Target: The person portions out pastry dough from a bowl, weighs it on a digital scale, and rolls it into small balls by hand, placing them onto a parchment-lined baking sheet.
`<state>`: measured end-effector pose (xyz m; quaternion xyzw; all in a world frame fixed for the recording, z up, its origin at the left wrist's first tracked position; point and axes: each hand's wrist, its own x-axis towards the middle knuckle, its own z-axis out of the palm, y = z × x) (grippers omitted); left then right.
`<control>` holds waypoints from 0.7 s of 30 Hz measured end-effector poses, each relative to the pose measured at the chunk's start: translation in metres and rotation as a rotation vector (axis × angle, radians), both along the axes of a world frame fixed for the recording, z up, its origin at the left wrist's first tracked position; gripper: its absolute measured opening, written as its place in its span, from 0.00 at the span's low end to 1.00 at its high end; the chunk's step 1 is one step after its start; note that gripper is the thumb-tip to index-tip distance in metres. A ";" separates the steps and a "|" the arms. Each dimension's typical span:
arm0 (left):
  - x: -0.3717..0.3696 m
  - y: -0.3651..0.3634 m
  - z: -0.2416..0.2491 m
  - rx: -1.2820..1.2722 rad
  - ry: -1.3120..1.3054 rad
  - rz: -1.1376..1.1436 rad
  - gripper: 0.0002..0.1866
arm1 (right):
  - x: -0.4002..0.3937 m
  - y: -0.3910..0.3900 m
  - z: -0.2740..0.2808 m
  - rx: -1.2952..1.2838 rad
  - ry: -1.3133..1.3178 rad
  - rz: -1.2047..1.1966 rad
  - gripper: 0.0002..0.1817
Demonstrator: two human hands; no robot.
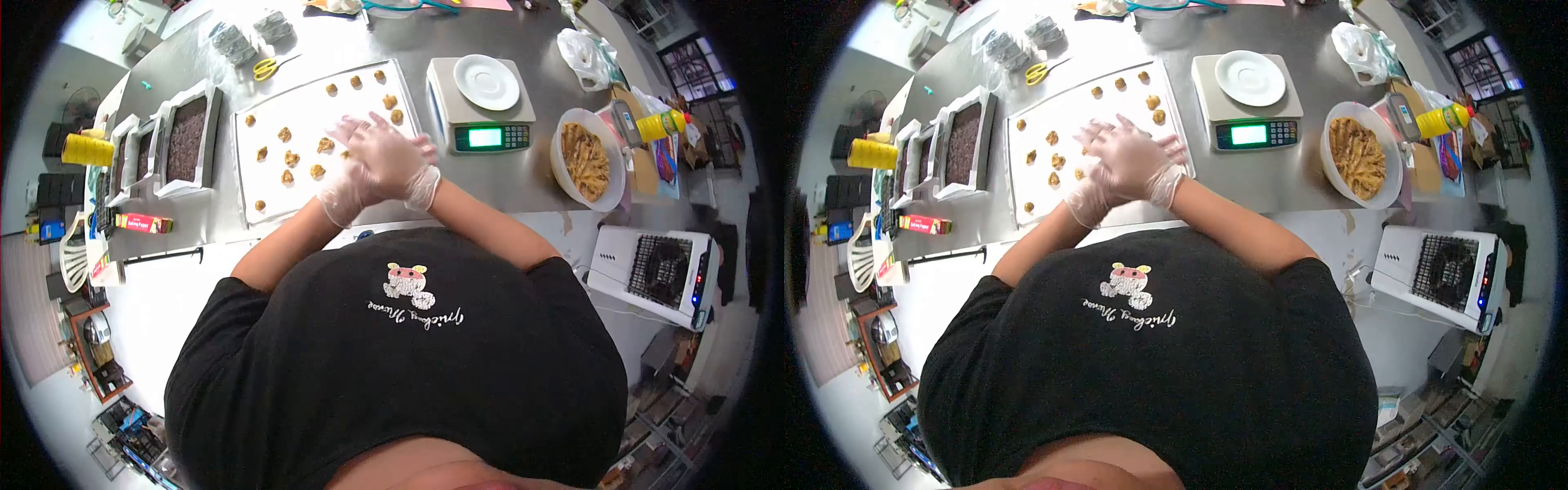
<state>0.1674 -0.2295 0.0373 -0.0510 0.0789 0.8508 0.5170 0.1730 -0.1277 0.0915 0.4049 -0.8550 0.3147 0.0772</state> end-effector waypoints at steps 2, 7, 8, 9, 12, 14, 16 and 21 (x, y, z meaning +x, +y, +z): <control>0.011 0.000 0.035 -0.182 0.054 0.085 0.28 | -0.012 0.000 -0.008 -0.056 -0.036 -0.251 0.24; -0.012 -0.043 -0.008 0.343 -0.182 0.208 0.28 | 0.008 -0.015 -0.014 -0.045 0.123 -0.216 0.21; -0.007 -0.041 -0.007 0.347 -0.186 0.213 0.28 | 0.019 -0.034 -0.022 -0.164 0.095 -0.227 0.21; 0.000 -0.036 -0.003 0.096 -0.118 0.300 0.27 | 0.018 -0.046 -0.019 -0.197 0.076 -0.194 0.22; -0.003 -0.043 -0.017 0.262 0.159 0.128 0.26 | -0.004 -0.044 -0.005 -0.211 -0.146 -0.204 0.24; 0.011 -0.048 0.043 -0.308 0.237 0.197 0.21 | -0.012 -0.036 -0.016 -0.194 -0.357 -0.250 0.26; -0.008 -0.066 0.046 -0.259 -0.155 0.263 0.26 | -0.014 -0.035 -0.047 -0.023 0.071 -0.240 0.26; -0.005 -0.067 -0.012 -0.104 0.184 0.225 0.26 | -0.013 -0.081 -0.093 0.369 0.328 -0.164 0.32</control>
